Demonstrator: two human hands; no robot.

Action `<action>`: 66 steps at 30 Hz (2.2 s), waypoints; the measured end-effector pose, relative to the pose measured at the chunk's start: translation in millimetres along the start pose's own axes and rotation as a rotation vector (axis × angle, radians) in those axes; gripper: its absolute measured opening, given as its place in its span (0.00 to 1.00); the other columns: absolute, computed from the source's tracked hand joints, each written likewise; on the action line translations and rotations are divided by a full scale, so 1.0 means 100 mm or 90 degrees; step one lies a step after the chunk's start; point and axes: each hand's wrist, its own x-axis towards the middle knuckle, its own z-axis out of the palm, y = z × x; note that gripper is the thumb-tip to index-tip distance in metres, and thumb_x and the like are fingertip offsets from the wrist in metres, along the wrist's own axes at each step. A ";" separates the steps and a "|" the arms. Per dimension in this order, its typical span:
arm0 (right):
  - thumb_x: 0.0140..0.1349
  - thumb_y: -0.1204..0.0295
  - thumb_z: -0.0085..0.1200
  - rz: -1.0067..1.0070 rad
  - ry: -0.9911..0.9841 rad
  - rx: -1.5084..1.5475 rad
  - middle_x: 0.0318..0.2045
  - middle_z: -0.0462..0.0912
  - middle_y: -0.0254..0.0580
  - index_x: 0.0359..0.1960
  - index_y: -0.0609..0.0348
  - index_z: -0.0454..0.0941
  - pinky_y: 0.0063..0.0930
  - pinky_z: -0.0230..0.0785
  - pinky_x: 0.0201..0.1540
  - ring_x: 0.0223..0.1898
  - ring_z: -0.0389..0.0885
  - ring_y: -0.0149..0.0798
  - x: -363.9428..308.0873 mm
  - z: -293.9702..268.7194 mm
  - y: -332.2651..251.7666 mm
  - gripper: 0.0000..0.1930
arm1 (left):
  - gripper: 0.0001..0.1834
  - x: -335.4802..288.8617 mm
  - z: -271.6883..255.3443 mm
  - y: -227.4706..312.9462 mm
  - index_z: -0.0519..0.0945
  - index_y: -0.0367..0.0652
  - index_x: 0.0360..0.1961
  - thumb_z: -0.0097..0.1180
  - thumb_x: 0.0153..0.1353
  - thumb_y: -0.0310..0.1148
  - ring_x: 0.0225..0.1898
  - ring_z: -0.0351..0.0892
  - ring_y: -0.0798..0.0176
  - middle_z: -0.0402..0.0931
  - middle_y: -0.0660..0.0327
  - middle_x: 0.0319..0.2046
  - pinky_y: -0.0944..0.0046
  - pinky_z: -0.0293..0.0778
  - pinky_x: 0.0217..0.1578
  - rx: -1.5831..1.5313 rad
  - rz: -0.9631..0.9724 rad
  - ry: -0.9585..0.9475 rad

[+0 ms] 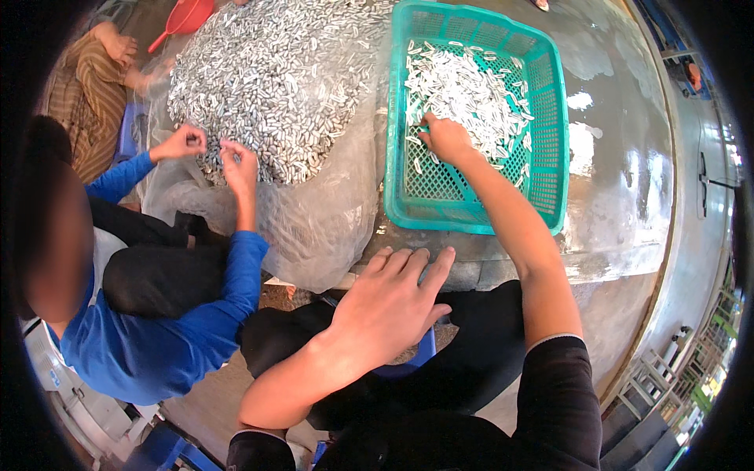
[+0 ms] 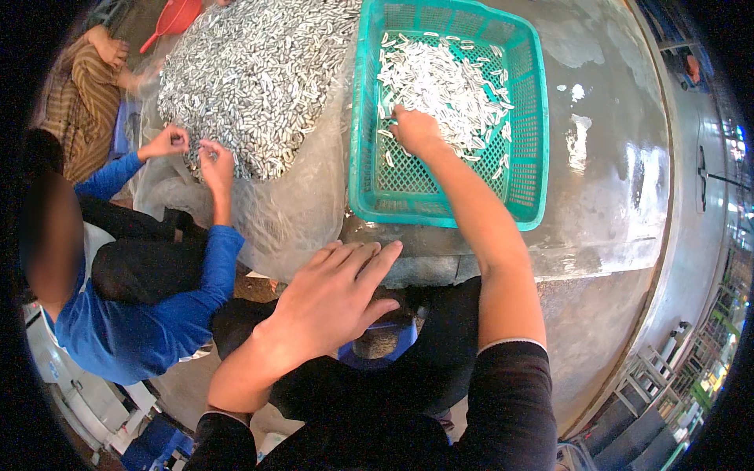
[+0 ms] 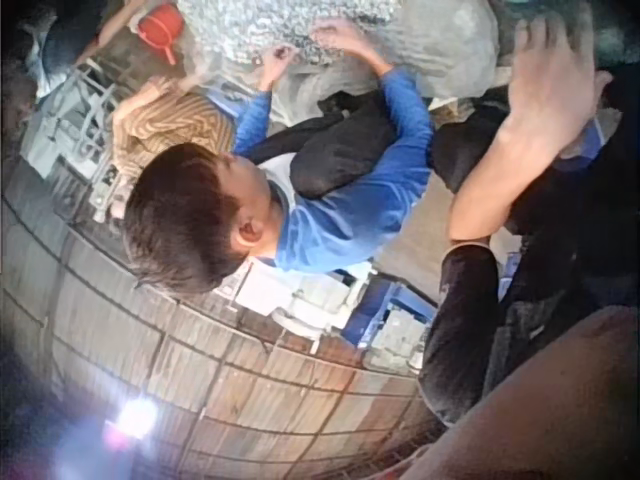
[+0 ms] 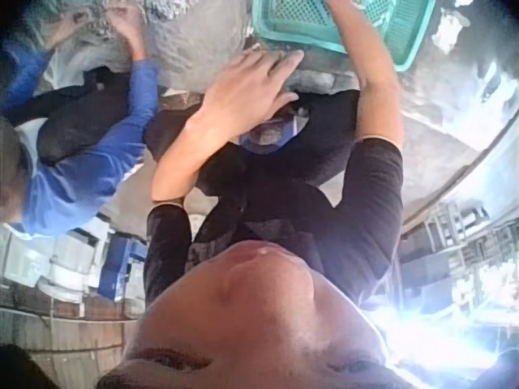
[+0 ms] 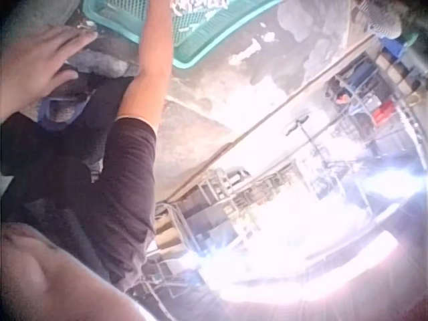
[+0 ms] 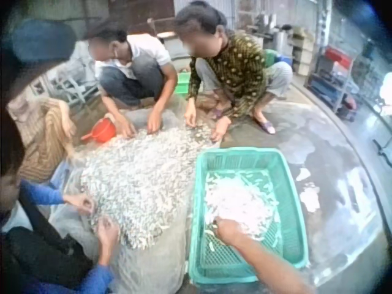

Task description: The person sorts through a pile of small metal scrap pieces by hand, picking individual pieces and placing them into a green plastic basket while sitting on the floor with others.

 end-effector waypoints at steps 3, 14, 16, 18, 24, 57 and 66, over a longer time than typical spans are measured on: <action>0.63 0.57 0.53 0.041 0.030 -0.006 0.33 0.83 0.50 0.48 0.54 0.70 0.49 0.74 0.39 0.36 0.82 0.54 0.17 0.07 -0.12 0.18 | 0.35 0.03 -0.02 0.02 0.66 0.38 0.61 0.60 0.56 0.43 0.49 0.75 0.50 0.75 0.50 0.48 0.55 0.68 0.54 -0.004 -0.010 -0.026; 0.64 0.60 0.41 0.026 0.028 0.156 0.29 0.82 0.52 0.33 0.61 0.71 0.48 0.75 0.40 0.31 0.83 0.52 -0.06 -0.10 -0.04 0.15 | 0.34 0.06 -0.02 -0.02 0.67 0.37 0.61 0.58 0.58 0.44 0.51 0.73 0.51 0.75 0.49 0.47 0.53 0.65 0.57 -0.012 -0.026 -0.032; 0.64 0.59 0.40 0.092 -0.094 0.371 0.26 0.81 0.49 0.30 0.61 0.72 0.43 0.75 0.38 0.29 0.81 0.48 -0.19 -0.15 0.20 0.16 | 0.34 0.04 -0.05 0.00 0.66 0.39 0.61 0.59 0.57 0.45 0.51 0.74 0.51 0.75 0.51 0.49 0.54 0.67 0.56 0.002 -0.015 -0.026; 0.64 0.59 0.40 0.155 -0.219 0.587 0.24 0.79 0.46 0.27 0.60 0.73 0.39 0.75 0.37 0.26 0.80 0.44 -0.36 -0.20 0.30 0.18 | 0.34 0.02 -0.05 -0.01 0.66 0.39 0.61 0.59 0.57 0.45 0.51 0.74 0.52 0.75 0.51 0.50 0.54 0.67 0.56 0.003 -0.008 -0.020; 0.65 0.60 0.47 0.239 -0.147 0.951 0.32 0.78 0.42 0.39 0.65 0.77 0.31 0.78 0.39 0.31 0.78 0.35 -0.98 -0.65 -0.34 0.18 | 0.33 0.01 0.03 0.06 0.66 0.39 0.61 0.58 0.58 0.45 0.51 0.74 0.51 0.75 0.51 0.49 0.53 0.67 0.56 0.017 0.013 -0.025; 0.55 0.52 0.58 -0.057 0.038 -0.143 0.69 0.50 0.55 0.66 0.41 0.59 0.56 0.56 0.63 0.68 0.52 0.59 -0.90 -0.25 0.81 0.37 | 0.34 0.18 0.08 0.13 0.65 0.38 0.62 0.58 0.59 0.44 0.49 0.75 0.47 0.76 0.48 0.47 0.53 0.69 0.52 0.031 -0.040 -0.073; 0.51 0.76 0.57 -0.049 -0.005 -0.057 0.53 0.75 0.50 0.52 0.47 0.75 0.44 0.70 0.55 0.54 0.75 0.54 -1.22 -0.70 0.91 0.23 | 0.36 0.07 0.09 0.13 0.63 0.39 0.63 0.57 0.59 0.47 0.50 0.74 0.47 0.75 0.49 0.48 0.52 0.69 0.53 0.055 -0.012 -0.046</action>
